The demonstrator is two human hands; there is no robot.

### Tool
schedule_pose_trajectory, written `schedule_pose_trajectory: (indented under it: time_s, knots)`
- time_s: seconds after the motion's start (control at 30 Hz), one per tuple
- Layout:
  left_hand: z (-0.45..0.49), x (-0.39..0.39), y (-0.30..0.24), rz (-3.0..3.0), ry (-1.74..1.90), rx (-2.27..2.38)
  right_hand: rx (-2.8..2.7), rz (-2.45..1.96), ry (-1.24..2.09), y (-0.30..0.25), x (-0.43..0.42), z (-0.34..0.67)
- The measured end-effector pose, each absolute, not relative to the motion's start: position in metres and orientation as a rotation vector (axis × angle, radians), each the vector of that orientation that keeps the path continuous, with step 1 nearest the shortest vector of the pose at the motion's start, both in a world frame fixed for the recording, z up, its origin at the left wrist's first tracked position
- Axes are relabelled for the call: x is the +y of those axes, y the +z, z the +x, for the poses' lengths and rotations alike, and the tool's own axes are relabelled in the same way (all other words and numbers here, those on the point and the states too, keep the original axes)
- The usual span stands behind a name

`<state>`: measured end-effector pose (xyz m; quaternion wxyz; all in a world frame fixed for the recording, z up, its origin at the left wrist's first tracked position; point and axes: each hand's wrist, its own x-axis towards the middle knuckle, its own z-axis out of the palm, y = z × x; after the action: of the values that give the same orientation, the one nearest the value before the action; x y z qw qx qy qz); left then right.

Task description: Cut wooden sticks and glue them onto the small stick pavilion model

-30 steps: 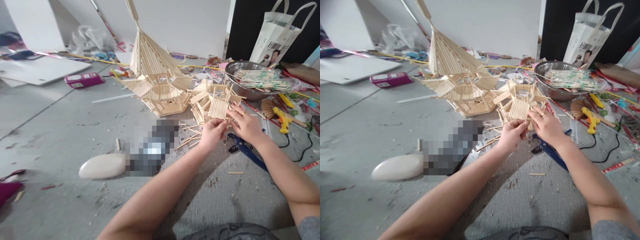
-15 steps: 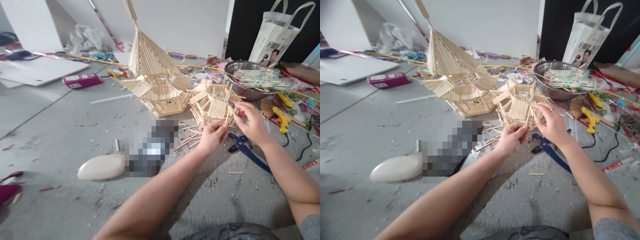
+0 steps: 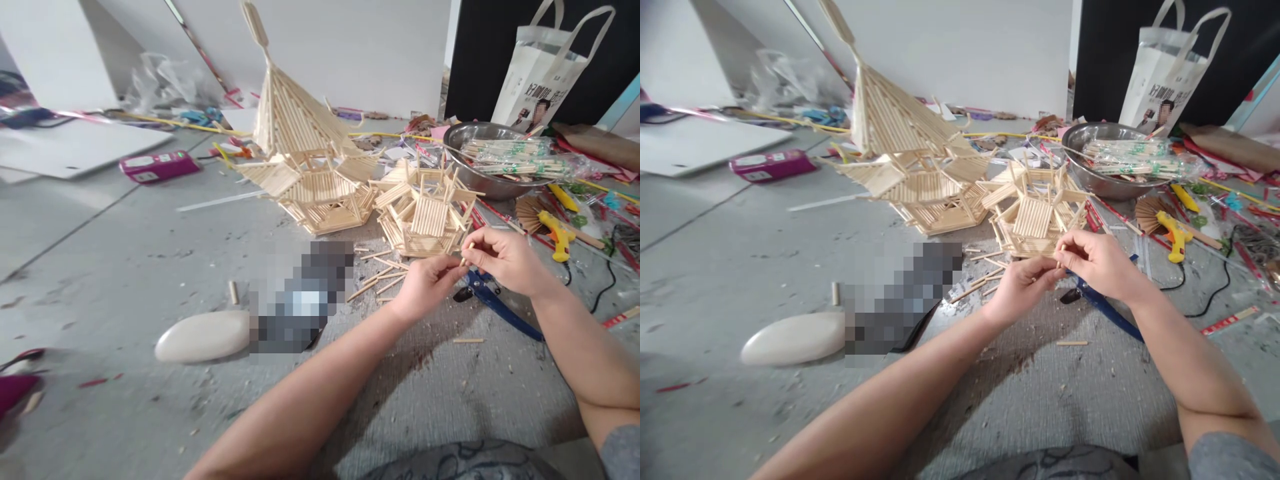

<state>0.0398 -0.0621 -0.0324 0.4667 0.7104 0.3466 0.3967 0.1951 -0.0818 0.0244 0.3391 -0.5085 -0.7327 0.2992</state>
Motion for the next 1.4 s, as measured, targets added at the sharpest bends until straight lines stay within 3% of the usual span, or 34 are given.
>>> schedule_pose_trajectory:
  time_s: [0.13, 0.33, 0.77, 1.07, 1.27, 1.4]
  knots:
    - [0.034, -0.047, -0.044, 1.950, 0.974, 0.923, -2.095, -1.537, 0.579, 0.029, -0.079, 0.205]
    - [0.027, -0.027, -0.058, 2.077, 0.874, 1.078, -2.665, -2.246, 0.257, 0.023, -0.091, 0.223]
    - [0.016, -0.008, -0.067, 2.259, 0.866, 1.069, -2.681, -2.315, 0.205, -0.001, -0.110, 0.224]
    - [0.018, -0.024, -0.060, 2.492, 0.882, 0.871, -2.433, -2.001, 0.692, 0.038, -0.112, 0.260]
    - [0.038, -0.059, -0.045, 2.124, 1.222, 0.721, -1.949, -1.400, 1.196, 0.053, -0.126, 0.266]
    - [0.043, -0.074, -0.039, 1.910, 1.220, 0.755, -1.609, -1.154, 1.504, 0.033, -0.123, 0.257]
